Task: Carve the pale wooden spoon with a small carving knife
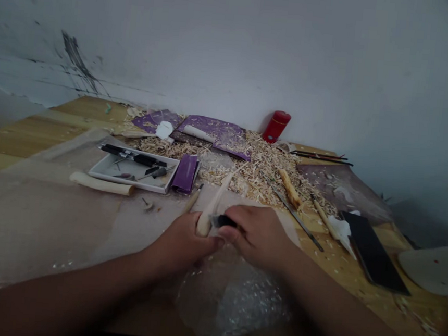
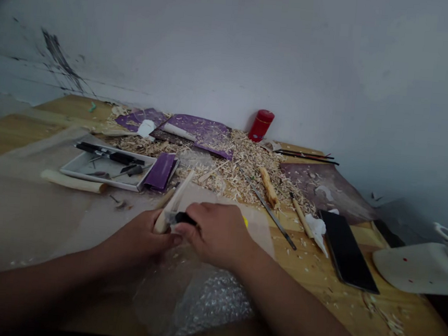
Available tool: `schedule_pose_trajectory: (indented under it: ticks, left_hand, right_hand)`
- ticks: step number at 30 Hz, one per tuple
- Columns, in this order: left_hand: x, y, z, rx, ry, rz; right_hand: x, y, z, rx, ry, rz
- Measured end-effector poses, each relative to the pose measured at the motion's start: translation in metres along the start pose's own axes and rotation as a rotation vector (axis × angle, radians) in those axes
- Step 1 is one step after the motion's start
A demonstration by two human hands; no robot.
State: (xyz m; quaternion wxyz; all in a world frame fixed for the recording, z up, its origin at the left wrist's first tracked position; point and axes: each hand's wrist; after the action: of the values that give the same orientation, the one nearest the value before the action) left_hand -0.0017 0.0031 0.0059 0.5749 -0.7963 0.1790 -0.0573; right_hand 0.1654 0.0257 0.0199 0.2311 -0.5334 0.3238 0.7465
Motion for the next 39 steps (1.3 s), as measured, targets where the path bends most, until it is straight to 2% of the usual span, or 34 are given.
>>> schedule_pose_trajectory:
  ticks: [3, 7, 14, 16, 20, 22, 25, 28, 30, 33, 39]
  left_hand:
    - [-0.002, 0.0, 0.001, 0.039, -0.034, 0.09]
    - [-0.003, 0.001, -0.002, 0.02, -0.086, 0.155]
    - [-0.002, 0.003, -0.006, -0.095, 0.058, 0.047]
    - [-0.001, 0.004, -0.006, -0.106, 0.056, 0.05]
    - [0.002, 0.006, -0.007, -0.084, 0.047, 0.083]
    - [0.003, 0.005, -0.006, -0.088, 0.037, 0.077]
    - [0.001, 0.004, -0.003, -0.082, 0.024, 0.028]
    - [-0.002, 0.003, -0.001, -0.056, -0.005, -0.007]
    - [-0.004, 0.003, -0.001, -0.054, -0.012, -0.042]
    - [-0.006, 0.003, -0.001, -0.043, -0.003, -0.125]
    - [-0.01, -0.001, -0.004, 0.02, 0.05, -0.316]
  right_hand:
    - [0.004, 0.011, 0.0, -0.049, 0.047, 0.005]
    - [0.004, 0.006, 0.0, -0.029, 0.014, -0.068]
    - [0.005, -0.015, 0.005, 0.123, -0.136, -0.216]
    - [0.002, -0.026, 0.008, 0.209, -0.172, -0.268]
    - [-0.011, -0.057, 0.006, 0.531, -0.318, -0.305]
    - [-0.016, -0.064, 0.003, 0.577, -0.384, -0.26]
    - [-0.014, -0.052, -0.001, 0.43, -0.338, -0.135]
    - [-0.003, -0.026, 0.0, 0.172, -0.154, -0.018]
    - [0.003, -0.013, 0.001, 0.056, -0.062, 0.036]
    - [0.008, -0.006, 0.002, 0.019, -0.036, 0.085]
    - [0.007, -0.009, 0.001, -0.004, -0.048, 0.119]
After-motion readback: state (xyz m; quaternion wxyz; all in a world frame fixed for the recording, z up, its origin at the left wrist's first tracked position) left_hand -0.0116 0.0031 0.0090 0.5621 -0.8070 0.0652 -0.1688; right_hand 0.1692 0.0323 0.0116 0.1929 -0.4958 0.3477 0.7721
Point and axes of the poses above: each hand's wrist, its own z-axis towards the middle knuckle, its own x-axis out of the palm, y = z × x, and after that the axes turned 3 degrees about -y, right-handed
